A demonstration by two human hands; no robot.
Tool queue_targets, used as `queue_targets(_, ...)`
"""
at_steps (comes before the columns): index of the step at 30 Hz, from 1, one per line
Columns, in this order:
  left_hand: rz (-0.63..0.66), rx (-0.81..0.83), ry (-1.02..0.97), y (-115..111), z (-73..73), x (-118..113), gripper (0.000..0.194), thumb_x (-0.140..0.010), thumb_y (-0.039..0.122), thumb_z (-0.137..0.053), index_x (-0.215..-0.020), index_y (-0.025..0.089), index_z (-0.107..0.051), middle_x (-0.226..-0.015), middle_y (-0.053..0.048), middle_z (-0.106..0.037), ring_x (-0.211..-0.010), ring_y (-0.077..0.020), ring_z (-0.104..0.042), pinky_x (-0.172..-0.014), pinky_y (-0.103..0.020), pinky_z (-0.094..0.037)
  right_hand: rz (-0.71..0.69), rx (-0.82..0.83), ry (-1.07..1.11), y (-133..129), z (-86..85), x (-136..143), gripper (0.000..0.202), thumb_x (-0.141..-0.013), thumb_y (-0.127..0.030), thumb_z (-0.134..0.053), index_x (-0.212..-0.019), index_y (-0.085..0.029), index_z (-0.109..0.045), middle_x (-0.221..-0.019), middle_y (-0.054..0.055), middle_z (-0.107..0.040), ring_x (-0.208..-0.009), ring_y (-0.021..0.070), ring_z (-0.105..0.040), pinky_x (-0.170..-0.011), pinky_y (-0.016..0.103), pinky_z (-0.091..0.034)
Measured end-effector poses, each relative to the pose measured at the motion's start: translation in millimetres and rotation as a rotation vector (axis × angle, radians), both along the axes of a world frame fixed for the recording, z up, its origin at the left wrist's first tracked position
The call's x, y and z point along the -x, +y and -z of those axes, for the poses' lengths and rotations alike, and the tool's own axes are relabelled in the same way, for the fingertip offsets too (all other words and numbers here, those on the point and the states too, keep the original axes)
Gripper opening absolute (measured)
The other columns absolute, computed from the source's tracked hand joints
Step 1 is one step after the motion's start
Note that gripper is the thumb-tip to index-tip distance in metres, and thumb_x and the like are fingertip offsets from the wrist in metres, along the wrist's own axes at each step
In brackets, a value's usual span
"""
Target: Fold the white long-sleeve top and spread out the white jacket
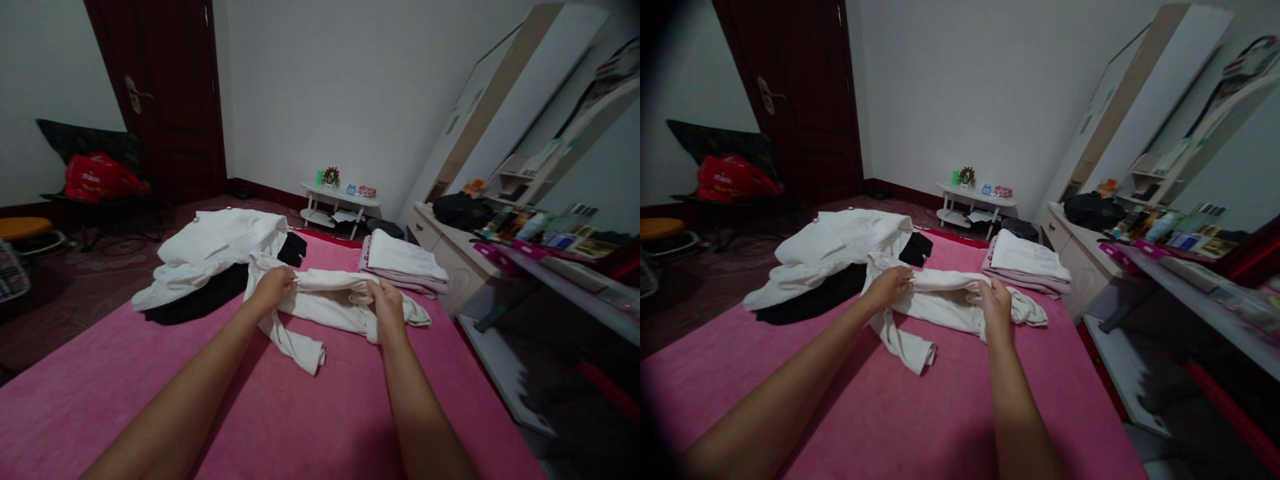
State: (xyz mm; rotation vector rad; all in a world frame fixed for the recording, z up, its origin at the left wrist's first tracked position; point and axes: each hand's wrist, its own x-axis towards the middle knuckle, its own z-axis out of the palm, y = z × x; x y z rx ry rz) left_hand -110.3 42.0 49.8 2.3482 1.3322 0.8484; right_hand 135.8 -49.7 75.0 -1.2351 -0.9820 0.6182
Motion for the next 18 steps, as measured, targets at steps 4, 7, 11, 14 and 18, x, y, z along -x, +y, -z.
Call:
queue_targets(4, 0.072, 0.025, -0.185, -3.5, -16.0, -0.3, 0.022, -0.085, 0.03, -0.043, -0.087, 0.017, -0.062, -0.081, -0.003, -0.064, -0.08, -0.019, -0.059, -0.073, -0.028, -0.044, 0.095, -0.094, 0.011, -3.5, -14.0, -7.5, 0.032, -0.071, -0.045, -0.066, -0.084, -0.016, -0.063, -0.068, -0.002, -0.06, -0.061, 0.0126, -0.052, -0.055, 0.022, -0.039)
queue_targets(7, 0.09, 0.127, -0.463, -8.0, -26.6, -1.5, 0.03, -0.085, 0.042, -0.042, -0.073, 0.017, -0.053, -0.067, 0.001, -0.054, -0.066, -0.0154, -0.051, -0.06, -0.024, -0.039, 0.104, -0.094, 0.027, -4.1, -15.8, -10.6, 0.037, -0.07, -0.048, -0.068, -0.088, -0.016, -0.064, -0.072, -0.001, -0.062, -0.062, 0.013, -0.053, -0.055, 0.022, -0.04)
queue_targets(11, 0.104, 0.328, -0.741, -12.0, -33.7, -3.8, 0.035, -0.076, 0.051, -0.051, -0.072, 0.016, -0.054, -0.066, 0.001, -0.052, -0.064, -0.0141, -0.048, -0.059, -0.023, -0.038, -0.07, 0.024, -0.061, -13.1, -24.2, -13.4, 0.044, -0.068, -0.05, -0.07, -0.096, -0.016, -0.065, -0.082, 0.001, -0.065, -0.067, 0.0147, -0.056, -0.059, 0.024, -0.043)
queue_targets(14, 0.104, 0.408, -0.906, -15.2, -38.7, -4.2, 0.037, -0.071, 0.051, -0.058, -0.076, 0.014, -0.058, -0.068, 0.0, -0.056, -0.065, -0.0143, -0.05, -0.06, -0.023, -0.039, -0.345, 0.203, -0.365, -21.4, -26.6, -16.2, 0.056, -0.058, -0.04, -0.079, -0.108, -0.018, -0.065, -0.096, 0.004, -0.068, -0.076, 0.0184, -0.06, -0.065, 0.026, -0.046)
queue_targets(18, 0.091, 0.413, -1.024, -17.6, -45.3, -2.3, 0.039, -0.067, 0.052, -0.062, -0.075, 0.014, -0.058, -0.066, -0.001, -0.057, -0.063, -0.0149, -0.051, -0.06, -0.024, -0.04, -0.31, 0.466, -0.723, -20.5, -11.5, -21.7, 0.026, -0.06, -0.032, -0.073, -0.081, -0.016, -0.071, -0.072, 0.005, -0.067, -0.065, 0.0215, -0.059, -0.062, 0.032, -0.045)
